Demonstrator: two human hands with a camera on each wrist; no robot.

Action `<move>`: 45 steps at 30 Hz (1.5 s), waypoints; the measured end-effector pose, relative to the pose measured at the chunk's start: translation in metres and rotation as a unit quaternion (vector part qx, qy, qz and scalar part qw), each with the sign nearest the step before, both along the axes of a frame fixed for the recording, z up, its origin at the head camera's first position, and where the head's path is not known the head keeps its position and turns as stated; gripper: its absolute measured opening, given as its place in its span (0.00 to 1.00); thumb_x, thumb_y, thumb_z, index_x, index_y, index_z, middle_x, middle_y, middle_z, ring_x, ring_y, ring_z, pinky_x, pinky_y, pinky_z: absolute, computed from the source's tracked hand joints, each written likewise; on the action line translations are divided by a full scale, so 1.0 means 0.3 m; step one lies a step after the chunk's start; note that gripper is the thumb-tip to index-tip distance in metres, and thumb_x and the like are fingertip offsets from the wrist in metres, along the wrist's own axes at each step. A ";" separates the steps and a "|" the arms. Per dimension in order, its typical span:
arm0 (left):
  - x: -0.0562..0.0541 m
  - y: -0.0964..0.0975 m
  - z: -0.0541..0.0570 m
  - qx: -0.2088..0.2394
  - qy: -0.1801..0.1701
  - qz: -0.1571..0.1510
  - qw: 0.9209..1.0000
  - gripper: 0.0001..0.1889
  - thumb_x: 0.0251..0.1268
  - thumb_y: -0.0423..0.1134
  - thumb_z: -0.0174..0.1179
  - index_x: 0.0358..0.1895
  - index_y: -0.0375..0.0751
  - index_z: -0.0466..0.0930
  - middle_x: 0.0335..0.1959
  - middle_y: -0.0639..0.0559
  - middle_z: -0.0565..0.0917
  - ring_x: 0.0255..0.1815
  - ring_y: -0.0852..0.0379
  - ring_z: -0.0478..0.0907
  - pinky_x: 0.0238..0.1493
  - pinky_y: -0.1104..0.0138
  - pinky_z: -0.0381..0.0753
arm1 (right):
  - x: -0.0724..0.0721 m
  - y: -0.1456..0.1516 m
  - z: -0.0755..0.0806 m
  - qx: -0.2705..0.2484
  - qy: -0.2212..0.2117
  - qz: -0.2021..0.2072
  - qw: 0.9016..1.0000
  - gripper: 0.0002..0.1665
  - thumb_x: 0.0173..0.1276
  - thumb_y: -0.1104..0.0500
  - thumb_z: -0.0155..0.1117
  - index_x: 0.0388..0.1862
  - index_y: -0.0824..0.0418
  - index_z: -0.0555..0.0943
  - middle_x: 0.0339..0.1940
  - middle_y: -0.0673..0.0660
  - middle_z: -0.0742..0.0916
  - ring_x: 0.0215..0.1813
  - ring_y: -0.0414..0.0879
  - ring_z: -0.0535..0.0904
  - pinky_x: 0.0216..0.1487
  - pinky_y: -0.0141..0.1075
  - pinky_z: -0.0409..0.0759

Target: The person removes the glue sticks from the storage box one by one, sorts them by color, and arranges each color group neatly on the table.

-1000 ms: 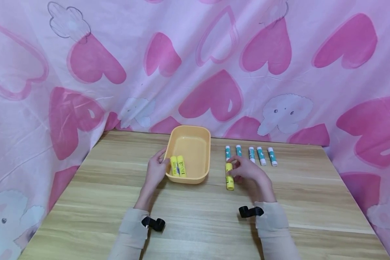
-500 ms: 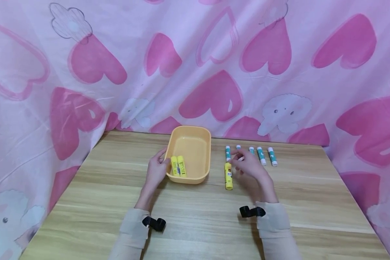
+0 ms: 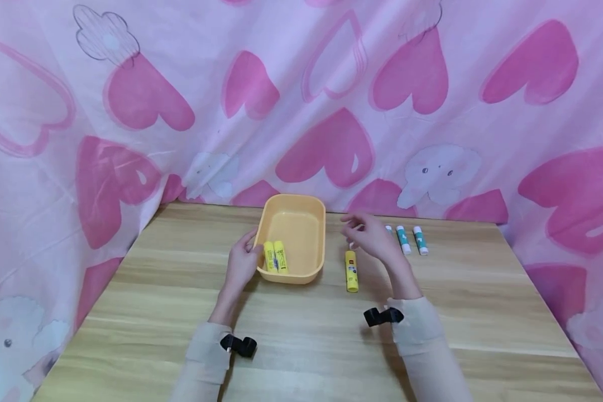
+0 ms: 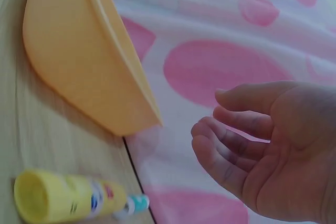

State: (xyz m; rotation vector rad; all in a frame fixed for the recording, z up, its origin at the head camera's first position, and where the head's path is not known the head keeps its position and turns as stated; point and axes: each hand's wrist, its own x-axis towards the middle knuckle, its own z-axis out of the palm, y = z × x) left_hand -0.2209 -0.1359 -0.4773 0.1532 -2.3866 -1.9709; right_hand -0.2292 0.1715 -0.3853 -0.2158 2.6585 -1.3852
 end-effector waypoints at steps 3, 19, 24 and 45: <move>-0.001 -0.003 0.008 0.000 0.003 0.003 1.000 0.30 0.66 0.35 0.54 0.73 0.43 0.66 0.45 0.32 0.87 0.24 0.52 0.81 0.17 0.70 0.76 | -0.020 -0.045 0.019 -0.001 0.014 0.023 1.000 0.21 0.72 0.52 0.61 0.60 0.59 0.77 0.46 0.62 0.85 0.42 0.57 0.84 0.42 0.47 0.87; -0.003 -0.001 0.004 0.003 -0.003 0.002 1.000 0.30 0.67 0.34 0.54 0.73 0.42 0.67 0.41 0.33 0.87 0.19 0.54 0.77 0.16 0.71 0.74 | -0.099 -0.244 0.015 -0.004 -0.009 0.091 0.996 0.24 0.70 0.56 0.63 0.61 0.65 0.76 0.44 0.61 0.84 0.44 0.62 0.85 0.44 0.46 0.87; 0.000 0.006 0.004 -0.001 -0.007 0.005 1.000 0.29 0.67 0.33 0.54 0.73 0.42 0.67 0.43 0.32 0.87 0.24 0.51 0.82 0.19 0.71 0.77 | -0.108 -0.291 0.005 -0.005 -0.026 0.103 0.994 0.22 0.69 0.56 0.63 0.60 0.63 0.77 0.43 0.61 0.84 0.44 0.59 0.86 0.45 0.48 0.87; -0.001 0.013 -0.003 0.009 -0.012 0.003 1.000 0.29 0.67 0.32 0.54 0.73 0.45 0.67 0.44 0.32 0.87 0.24 0.53 0.81 0.18 0.72 0.74 | -0.113 -0.422 -0.084 0.039 -0.083 0.163 0.982 0.26 0.67 0.61 0.66 0.61 0.68 0.74 0.38 0.61 0.84 0.40 0.61 0.85 0.42 0.45 0.86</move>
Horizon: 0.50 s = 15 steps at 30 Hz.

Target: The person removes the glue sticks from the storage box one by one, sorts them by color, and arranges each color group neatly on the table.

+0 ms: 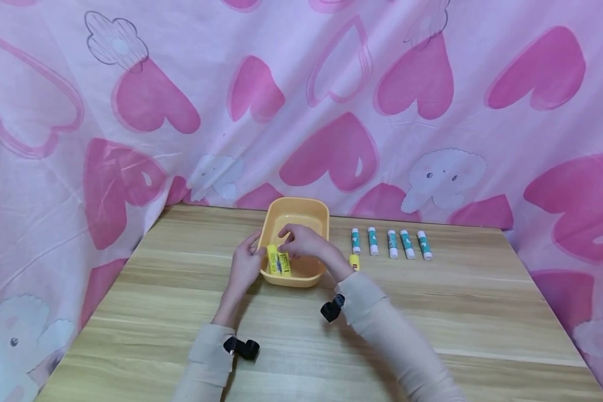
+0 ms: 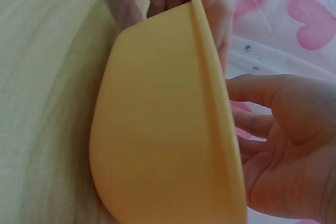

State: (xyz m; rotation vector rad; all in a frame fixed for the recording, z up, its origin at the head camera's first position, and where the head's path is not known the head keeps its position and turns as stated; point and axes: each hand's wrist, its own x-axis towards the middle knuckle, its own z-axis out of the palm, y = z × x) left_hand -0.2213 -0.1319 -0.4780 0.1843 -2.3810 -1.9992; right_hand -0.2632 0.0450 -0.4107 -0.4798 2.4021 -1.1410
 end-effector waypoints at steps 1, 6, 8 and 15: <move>0.002 0.001 0.001 0.000 -0.001 0.000 1.000 0.29 0.67 0.32 0.54 0.73 0.44 0.67 0.44 0.31 0.87 0.25 0.53 0.82 0.18 0.72 0.74 | 0.001 -0.002 -0.003 0.007 -0.001 0.002 1.000 0.26 0.67 0.61 0.66 0.61 0.68 0.74 0.38 0.61 0.84 0.40 0.60 0.85 0.42 0.44 0.86; 0.005 0.004 0.007 -0.002 -0.005 0.002 1.000 0.29 0.67 0.32 0.54 0.73 0.44 0.67 0.44 0.32 0.87 0.24 0.54 0.81 0.18 0.72 0.74 | 0.006 -0.010 -0.015 0.031 -0.013 0.002 0.999 0.27 0.65 0.61 0.69 0.61 0.66 0.74 0.38 0.60 0.83 0.37 0.57 0.85 0.42 0.43 0.86; 0.006 0.005 0.009 -0.003 -0.004 0.001 1.000 0.29 0.67 0.33 0.54 0.73 0.45 0.68 0.43 0.32 0.87 0.22 0.55 0.80 0.17 0.72 0.73 | 0.006 -0.011 -0.021 0.037 -0.018 -0.001 0.999 0.28 0.65 0.60 0.69 0.62 0.65 0.73 0.38 0.59 0.82 0.36 0.56 0.85 0.42 0.43 0.86; 0.005 0.004 0.009 -0.009 -0.003 0.002 1.000 0.30 0.67 0.32 0.54 0.73 0.44 0.66 0.43 0.32 0.87 0.21 0.54 0.78 0.17 0.72 0.73 | 0.012 -0.011 -0.042 0.063 -0.015 0.007 0.998 0.33 0.64 0.57 0.71 0.65 0.64 0.71 0.41 0.58 0.83 0.35 0.50 0.82 0.36 0.35 0.82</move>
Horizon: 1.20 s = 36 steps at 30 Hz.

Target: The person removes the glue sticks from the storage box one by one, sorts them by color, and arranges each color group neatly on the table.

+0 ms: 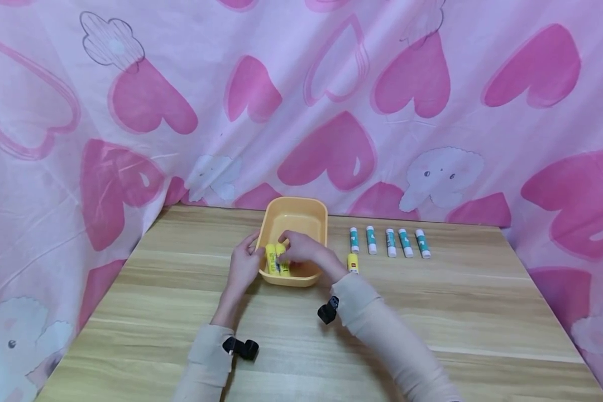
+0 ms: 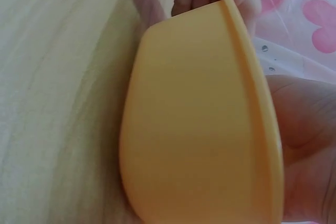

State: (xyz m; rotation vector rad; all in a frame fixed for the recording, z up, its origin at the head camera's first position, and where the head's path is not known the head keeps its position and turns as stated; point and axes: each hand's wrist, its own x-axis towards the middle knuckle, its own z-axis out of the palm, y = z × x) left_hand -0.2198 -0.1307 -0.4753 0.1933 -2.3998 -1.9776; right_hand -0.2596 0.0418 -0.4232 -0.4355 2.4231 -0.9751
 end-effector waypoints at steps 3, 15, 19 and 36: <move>0.000 0.000 -0.003 0.002 -0.002 -0.003 1.000 0.30 0.67 0.32 0.54 0.73 0.43 0.66 0.44 0.31 0.86 0.23 0.55 0.80 0.18 0.72 0.74 | 0.002 0.001 -0.014 0.000 -0.003 -0.002 1.000 0.36 0.62 0.56 0.72 0.66 0.63 0.70 0.42 0.58 0.82 0.35 0.48 0.81 0.35 0.33 0.80; -0.002 -0.007 -0.004 0.000 0.004 -0.010 1.000 0.29 0.68 0.32 0.54 0.73 0.43 0.67 0.43 0.31 0.86 0.18 0.57 0.74 0.17 0.73 0.72 | 0.005 -0.010 -0.036 -0.010 -0.001 -0.014 1.000 0.36 0.60 0.58 0.73 0.65 0.62 0.70 0.43 0.58 0.82 0.33 0.45 0.80 0.35 0.36 0.83; -0.004 -0.007 -0.007 0.002 0.002 -0.008 1.000 0.29 0.67 0.33 0.54 0.73 0.43 0.67 0.43 0.32 0.87 0.18 0.57 0.75 0.16 0.73 0.72 | 0.008 -0.006 -0.034 -0.021 0.008 -0.023 0.999 0.36 0.59 0.58 0.73 0.65 0.62 0.71 0.43 0.58 0.82 0.34 0.45 0.80 0.34 0.35 0.82; -0.005 -0.002 -0.010 0.000 0.004 0.003 1.000 0.29 0.67 0.34 0.55 0.72 0.45 0.68 0.40 0.34 0.87 0.20 0.54 0.78 0.16 0.72 0.74 | 0.024 0.042 0.023 -0.062 0.056 -0.046 0.995 0.35 0.61 0.62 0.71 0.66 0.62 0.71 0.39 0.60 0.81 0.30 0.47 0.80 0.32 0.36 0.83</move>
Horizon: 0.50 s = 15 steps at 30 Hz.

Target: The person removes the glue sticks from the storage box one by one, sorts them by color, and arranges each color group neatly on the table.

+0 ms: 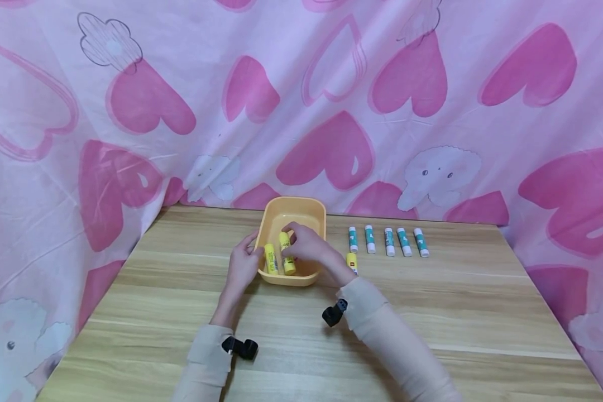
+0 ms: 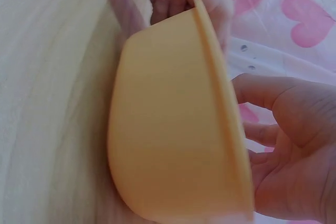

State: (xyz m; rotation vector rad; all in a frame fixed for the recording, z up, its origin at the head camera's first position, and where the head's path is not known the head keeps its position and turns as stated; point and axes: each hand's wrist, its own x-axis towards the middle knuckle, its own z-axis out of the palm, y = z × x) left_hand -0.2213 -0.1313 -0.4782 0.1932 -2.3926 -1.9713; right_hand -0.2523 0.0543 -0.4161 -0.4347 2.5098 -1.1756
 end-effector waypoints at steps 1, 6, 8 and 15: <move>0.000 0.000 0.001 -0.001 0.000 0.000 1.000 0.29 0.67 0.34 0.54 0.72 0.45 0.68 0.40 0.33 0.87 0.21 0.54 0.79 0.17 0.71 0.74 | 0.000 0.006 0.004 -0.005 0.001 -0.003 1.000 0.34 0.61 0.62 0.71 0.66 0.62 0.71 0.40 0.60 0.80 0.30 0.47 0.80 0.32 0.36 0.83; 0.001 0.000 0.004 -0.003 -0.002 -0.001 1.000 0.28 0.68 0.33 0.54 0.72 0.45 0.68 0.41 0.32 0.87 0.21 0.52 0.79 0.18 0.70 0.76 | 0.005 0.042 0.031 -0.033 0.000 -0.015 0.999 0.36 0.60 0.62 0.71 0.67 0.60 0.70 0.46 0.62 0.79 0.30 0.52 0.82 0.37 0.46 0.86; 0.001 0.000 0.002 -0.002 0.000 -0.001 1.000 0.28 0.68 0.33 0.54 0.72 0.44 0.68 0.41 0.32 0.87 0.20 0.52 0.78 0.17 0.70 0.75 | 0.009 0.056 0.043 -0.040 0.003 -0.018 0.999 0.37 0.60 0.62 0.71 0.68 0.59 0.70 0.48 0.62 0.79 0.31 0.54 0.83 0.39 0.49 0.86; 0.001 0.000 0.001 0.000 0.009 -0.005 1.000 0.29 0.68 0.34 0.54 0.73 0.42 0.67 0.40 0.32 0.87 0.16 0.58 0.72 0.15 0.73 0.70 | 0.030 0.095 0.085 -0.048 0.012 -0.036 0.998 0.37 0.61 0.60 0.72 0.69 0.56 0.70 0.49 0.60 0.78 0.33 0.52 0.83 0.43 0.52 0.86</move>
